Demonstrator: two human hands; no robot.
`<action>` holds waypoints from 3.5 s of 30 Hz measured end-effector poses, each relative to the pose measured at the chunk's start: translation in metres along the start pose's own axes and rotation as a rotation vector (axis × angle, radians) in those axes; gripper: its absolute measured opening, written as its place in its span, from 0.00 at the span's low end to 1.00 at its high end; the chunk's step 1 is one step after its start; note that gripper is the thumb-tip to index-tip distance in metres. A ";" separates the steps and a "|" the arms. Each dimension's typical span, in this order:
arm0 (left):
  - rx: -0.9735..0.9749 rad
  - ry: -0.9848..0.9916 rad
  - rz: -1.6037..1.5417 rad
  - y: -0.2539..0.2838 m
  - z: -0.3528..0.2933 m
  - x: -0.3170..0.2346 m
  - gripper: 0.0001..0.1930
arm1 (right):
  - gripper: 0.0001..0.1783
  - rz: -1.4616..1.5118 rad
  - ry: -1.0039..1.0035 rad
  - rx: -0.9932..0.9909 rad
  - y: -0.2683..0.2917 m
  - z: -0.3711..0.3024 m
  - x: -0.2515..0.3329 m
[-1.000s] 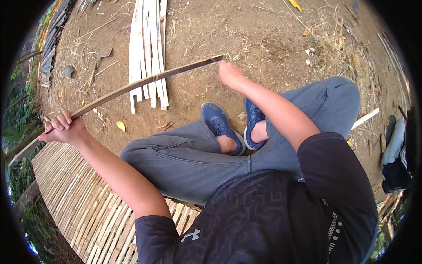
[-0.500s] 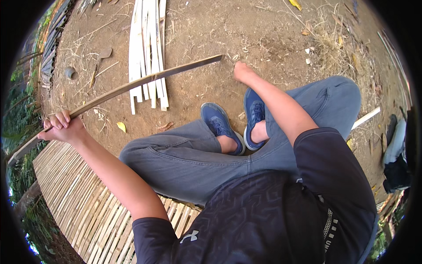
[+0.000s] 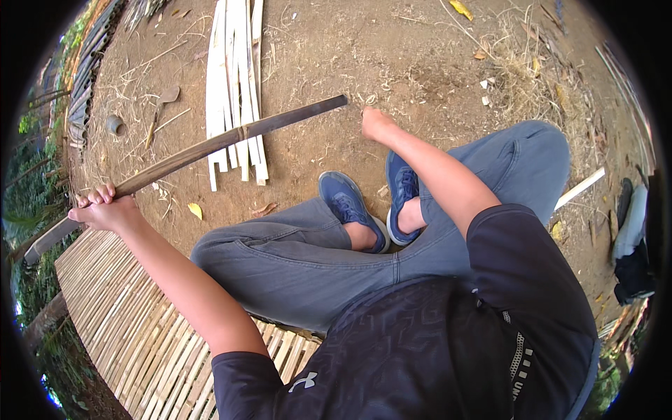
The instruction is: The person uses a small knife to shave the outer bark from a long bamboo stalk by hand while sitting near a pile of bamboo strips.
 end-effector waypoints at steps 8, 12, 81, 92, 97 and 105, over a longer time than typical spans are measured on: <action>0.058 0.048 -0.019 -0.007 0.002 0.005 0.28 | 0.17 0.068 -0.095 0.075 -0.004 0.003 0.005; 0.145 0.061 -0.018 0.005 0.005 0.007 0.30 | 0.16 0.023 0.127 -0.123 0.007 0.001 0.066; -0.114 0.069 -0.021 0.019 -0.022 0.008 0.17 | 0.13 -0.107 0.153 -0.046 -0.007 -0.035 0.109; -0.057 0.032 0.009 0.009 -0.038 -0.004 0.17 | 0.14 -0.116 0.155 -0.053 -0.008 -0.031 0.082; -0.007 0.015 -0.012 0.008 -0.041 -0.005 0.16 | 0.12 -0.158 0.239 -0.040 -0.010 -0.046 0.133; 0.157 0.059 -0.066 0.007 -0.031 -0.002 0.17 | 0.15 -0.150 0.230 -0.014 -0.010 -0.034 0.109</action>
Point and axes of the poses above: each hand's wrist, its own z-axis towards the middle knuckle, its own y-axis out of the back of the hand, x = y × z, the point moved 9 cm from there along z, towards the middle knuckle, and after that the axes turned 15 degrees about y, right-handed, at the moved point
